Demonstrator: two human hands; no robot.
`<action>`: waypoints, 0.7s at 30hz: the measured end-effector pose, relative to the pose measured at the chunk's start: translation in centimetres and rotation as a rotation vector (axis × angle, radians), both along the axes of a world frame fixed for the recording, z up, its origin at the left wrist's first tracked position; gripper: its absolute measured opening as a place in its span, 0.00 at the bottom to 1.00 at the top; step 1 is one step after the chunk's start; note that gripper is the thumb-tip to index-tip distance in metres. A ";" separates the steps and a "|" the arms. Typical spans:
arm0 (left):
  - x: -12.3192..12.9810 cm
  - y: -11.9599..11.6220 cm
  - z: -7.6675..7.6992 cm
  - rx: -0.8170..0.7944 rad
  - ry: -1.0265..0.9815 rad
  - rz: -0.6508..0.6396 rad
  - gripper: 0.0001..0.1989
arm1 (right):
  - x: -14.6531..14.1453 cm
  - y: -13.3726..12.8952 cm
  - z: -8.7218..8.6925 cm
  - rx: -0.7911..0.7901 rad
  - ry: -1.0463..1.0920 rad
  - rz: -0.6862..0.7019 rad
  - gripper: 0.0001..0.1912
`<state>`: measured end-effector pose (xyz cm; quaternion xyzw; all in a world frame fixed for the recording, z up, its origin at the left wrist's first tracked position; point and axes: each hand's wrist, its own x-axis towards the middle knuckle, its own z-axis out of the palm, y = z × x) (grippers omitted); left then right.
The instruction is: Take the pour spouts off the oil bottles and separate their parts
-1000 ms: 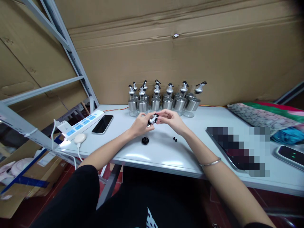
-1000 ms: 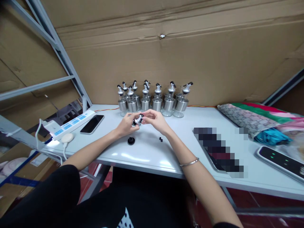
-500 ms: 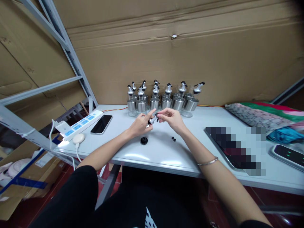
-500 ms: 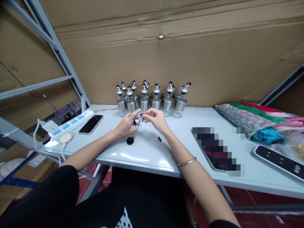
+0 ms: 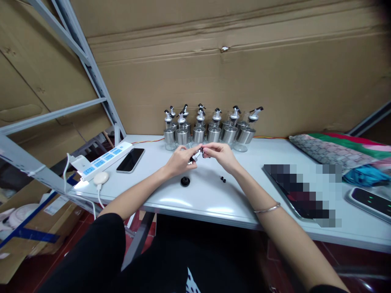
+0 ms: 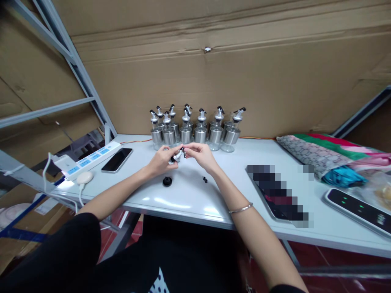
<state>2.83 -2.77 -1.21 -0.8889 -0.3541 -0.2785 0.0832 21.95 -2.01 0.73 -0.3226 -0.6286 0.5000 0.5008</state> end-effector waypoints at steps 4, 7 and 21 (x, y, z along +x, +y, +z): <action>0.1 0.0 -0.1 0.015 -0.029 0.016 0.32 | 0.1 0.4 -0.3 -0.089 0.047 0.015 0.18; 0.2 -0.1 0.0 0.021 -0.027 0.010 0.31 | 0.2 0.5 -0.6 -0.125 0.065 0.034 0.17; 0.6 -0.5 -0.2 -0.124 -0.070 0.004 0.30 | 0.2 -0.4 -0.2 -0.227 0.043 0.399 0.15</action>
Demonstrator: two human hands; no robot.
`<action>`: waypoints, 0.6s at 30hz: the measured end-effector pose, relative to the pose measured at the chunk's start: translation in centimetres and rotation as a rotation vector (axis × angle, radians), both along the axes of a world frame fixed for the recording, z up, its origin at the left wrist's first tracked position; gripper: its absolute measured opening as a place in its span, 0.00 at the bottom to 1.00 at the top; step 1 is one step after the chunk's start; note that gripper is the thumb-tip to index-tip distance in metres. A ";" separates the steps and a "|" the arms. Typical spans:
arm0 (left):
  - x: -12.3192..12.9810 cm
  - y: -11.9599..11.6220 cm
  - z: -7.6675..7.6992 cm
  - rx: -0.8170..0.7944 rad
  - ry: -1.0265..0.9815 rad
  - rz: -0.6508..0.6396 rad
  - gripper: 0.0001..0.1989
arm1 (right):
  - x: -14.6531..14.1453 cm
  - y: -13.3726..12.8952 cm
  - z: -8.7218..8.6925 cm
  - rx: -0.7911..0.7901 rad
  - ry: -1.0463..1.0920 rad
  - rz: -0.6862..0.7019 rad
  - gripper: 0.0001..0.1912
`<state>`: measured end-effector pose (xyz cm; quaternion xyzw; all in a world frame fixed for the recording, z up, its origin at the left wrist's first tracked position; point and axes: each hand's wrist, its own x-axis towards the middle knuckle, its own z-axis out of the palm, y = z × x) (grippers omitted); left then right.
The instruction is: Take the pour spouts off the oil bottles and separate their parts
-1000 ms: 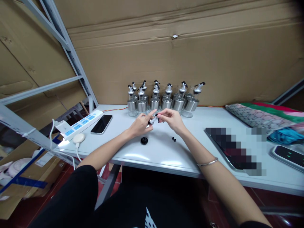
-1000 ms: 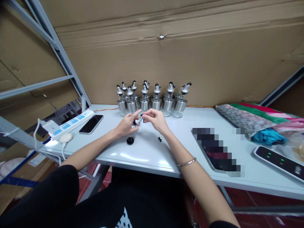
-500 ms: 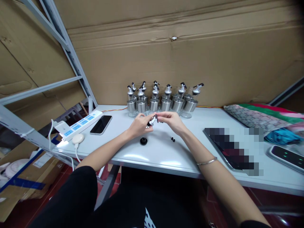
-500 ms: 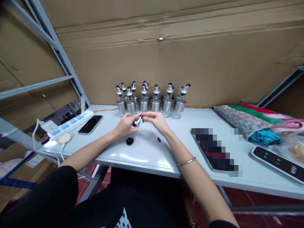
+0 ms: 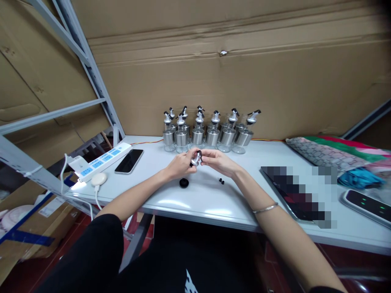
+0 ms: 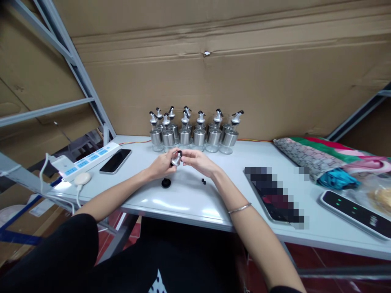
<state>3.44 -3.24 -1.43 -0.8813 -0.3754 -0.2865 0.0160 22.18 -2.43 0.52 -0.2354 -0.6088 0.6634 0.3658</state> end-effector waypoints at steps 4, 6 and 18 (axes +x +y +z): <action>0.0 0.0 0.1 0.020 0.005 0.003 0.30 | -0.2 0.0 0.0 0.044 0.021 -0.010 0.16; -0.1 0.0 0.0 0.029 -0.008 -0.010 0.30 | -0.2 0.0 0.1 0.061 0.015 -0.012 0.17; -0.4 0.3 -0.2 -0.026 -0.107 0.001 0.40 | -0.4 0.1 0.1 0.172 -0.033 -0.074 0.18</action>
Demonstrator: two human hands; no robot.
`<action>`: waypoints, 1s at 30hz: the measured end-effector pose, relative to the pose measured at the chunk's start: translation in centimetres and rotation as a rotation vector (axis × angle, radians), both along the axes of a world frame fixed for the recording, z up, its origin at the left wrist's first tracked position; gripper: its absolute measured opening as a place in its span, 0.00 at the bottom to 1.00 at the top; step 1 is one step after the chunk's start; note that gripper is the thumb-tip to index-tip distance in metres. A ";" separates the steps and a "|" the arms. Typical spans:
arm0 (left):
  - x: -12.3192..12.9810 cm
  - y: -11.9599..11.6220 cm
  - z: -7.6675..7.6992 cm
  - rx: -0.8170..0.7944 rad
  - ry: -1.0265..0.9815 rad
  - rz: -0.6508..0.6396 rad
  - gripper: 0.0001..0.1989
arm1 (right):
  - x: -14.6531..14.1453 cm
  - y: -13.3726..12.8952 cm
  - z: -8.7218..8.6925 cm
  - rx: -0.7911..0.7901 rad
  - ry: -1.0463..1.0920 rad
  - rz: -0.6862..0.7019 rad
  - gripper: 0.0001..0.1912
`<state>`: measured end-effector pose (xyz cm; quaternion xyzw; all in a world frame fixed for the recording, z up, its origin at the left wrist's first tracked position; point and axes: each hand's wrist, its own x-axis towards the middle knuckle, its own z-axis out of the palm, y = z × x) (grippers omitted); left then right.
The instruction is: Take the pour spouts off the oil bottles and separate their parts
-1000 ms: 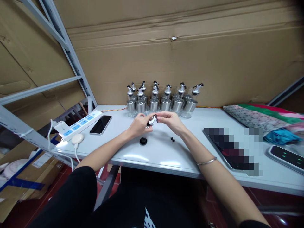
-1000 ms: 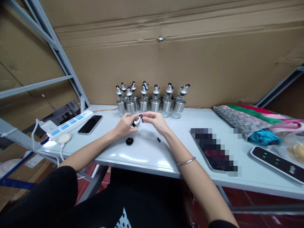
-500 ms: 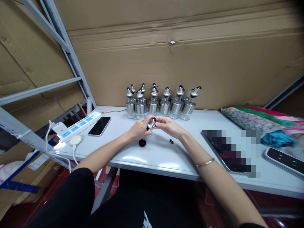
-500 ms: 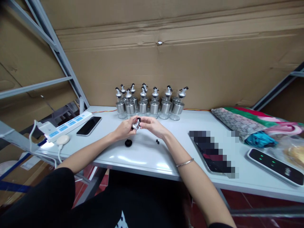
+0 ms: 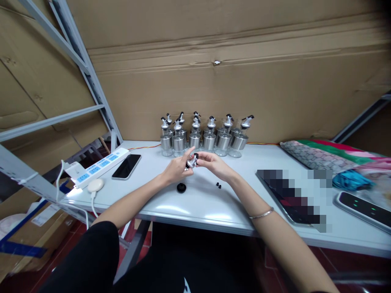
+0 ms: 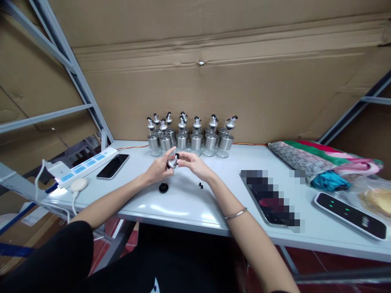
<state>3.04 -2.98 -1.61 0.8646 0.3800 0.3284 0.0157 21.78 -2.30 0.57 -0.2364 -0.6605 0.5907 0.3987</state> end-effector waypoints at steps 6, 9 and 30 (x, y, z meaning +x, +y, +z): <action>0.1 -0.1 0.1 -0.051 -0.010 -0.017 0.37 | -0.3 -0.2 0.2 0.089 -0.017 -0.048 0.13; 0.3 -0.4 0.6 -0.111 -0.075 -0.028 0.36 | -0.6 -0.2 0.2 0.080 0.034 -0.077 0.14; 3.0 7.1 11.1 0.205 -0.015 0.110 0.21 | 2.7 1.3 2.6 -0.479 0.786 -0.478 0.16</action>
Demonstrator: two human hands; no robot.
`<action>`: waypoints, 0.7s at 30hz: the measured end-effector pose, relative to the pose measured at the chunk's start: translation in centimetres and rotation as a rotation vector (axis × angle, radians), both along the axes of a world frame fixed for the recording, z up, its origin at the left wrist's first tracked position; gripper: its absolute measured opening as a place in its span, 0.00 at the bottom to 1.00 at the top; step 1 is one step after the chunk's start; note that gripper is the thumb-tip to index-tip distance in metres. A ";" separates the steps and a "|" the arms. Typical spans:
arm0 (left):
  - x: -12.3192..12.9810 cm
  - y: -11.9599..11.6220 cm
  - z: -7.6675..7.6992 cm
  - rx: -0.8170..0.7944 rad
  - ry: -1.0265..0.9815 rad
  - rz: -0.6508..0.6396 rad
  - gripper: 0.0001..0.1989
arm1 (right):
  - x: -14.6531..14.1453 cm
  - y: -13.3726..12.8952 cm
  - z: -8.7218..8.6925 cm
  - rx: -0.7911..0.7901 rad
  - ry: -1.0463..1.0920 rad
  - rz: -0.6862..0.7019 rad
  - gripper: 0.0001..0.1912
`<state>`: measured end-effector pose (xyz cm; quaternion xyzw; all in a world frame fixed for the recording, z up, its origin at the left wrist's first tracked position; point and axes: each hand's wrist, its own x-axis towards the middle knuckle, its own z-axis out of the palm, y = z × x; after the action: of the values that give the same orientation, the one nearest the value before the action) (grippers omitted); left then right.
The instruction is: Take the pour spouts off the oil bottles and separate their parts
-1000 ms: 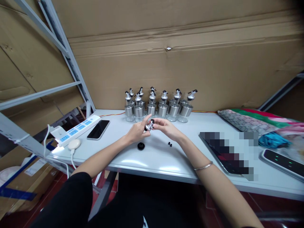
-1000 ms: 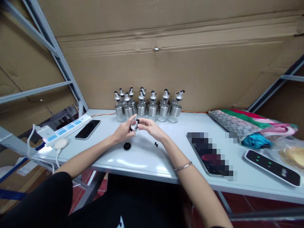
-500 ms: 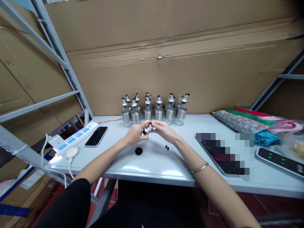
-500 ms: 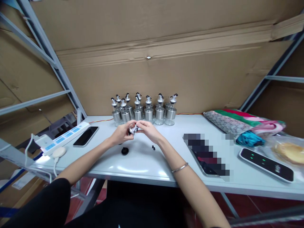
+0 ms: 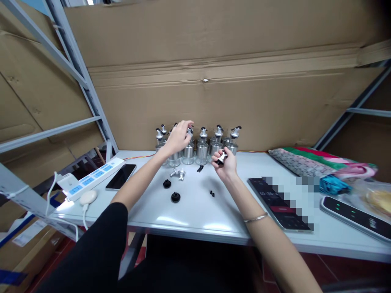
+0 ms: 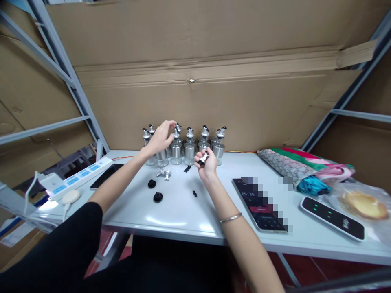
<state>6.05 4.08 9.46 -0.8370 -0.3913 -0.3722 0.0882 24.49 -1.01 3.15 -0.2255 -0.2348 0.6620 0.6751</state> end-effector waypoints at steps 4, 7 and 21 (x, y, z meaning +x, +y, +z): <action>2.7 4.8 2.5 -0.106 0.202 0.157 0.21 | 0.1 -0.4 0.1 -0.013 -0.036 0.015 0.11; 4.5 7.3 3.6 -0.198 0.424 0.193 0.19 | -0.1 -0.9 0.5 0.020 -0.059 0.010 0.08; 8.3 10.0 3.1 -0.262 0.743 0.281 0.17 | 0.7 -0.5 0.6 -0.002 -0.016 -0.188 0.07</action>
<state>14.35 14.08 12.55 -0.8570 -0.4873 0.0236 0.1663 25.20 -1.55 3.73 -0.2526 -0.2174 0.5939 0.7322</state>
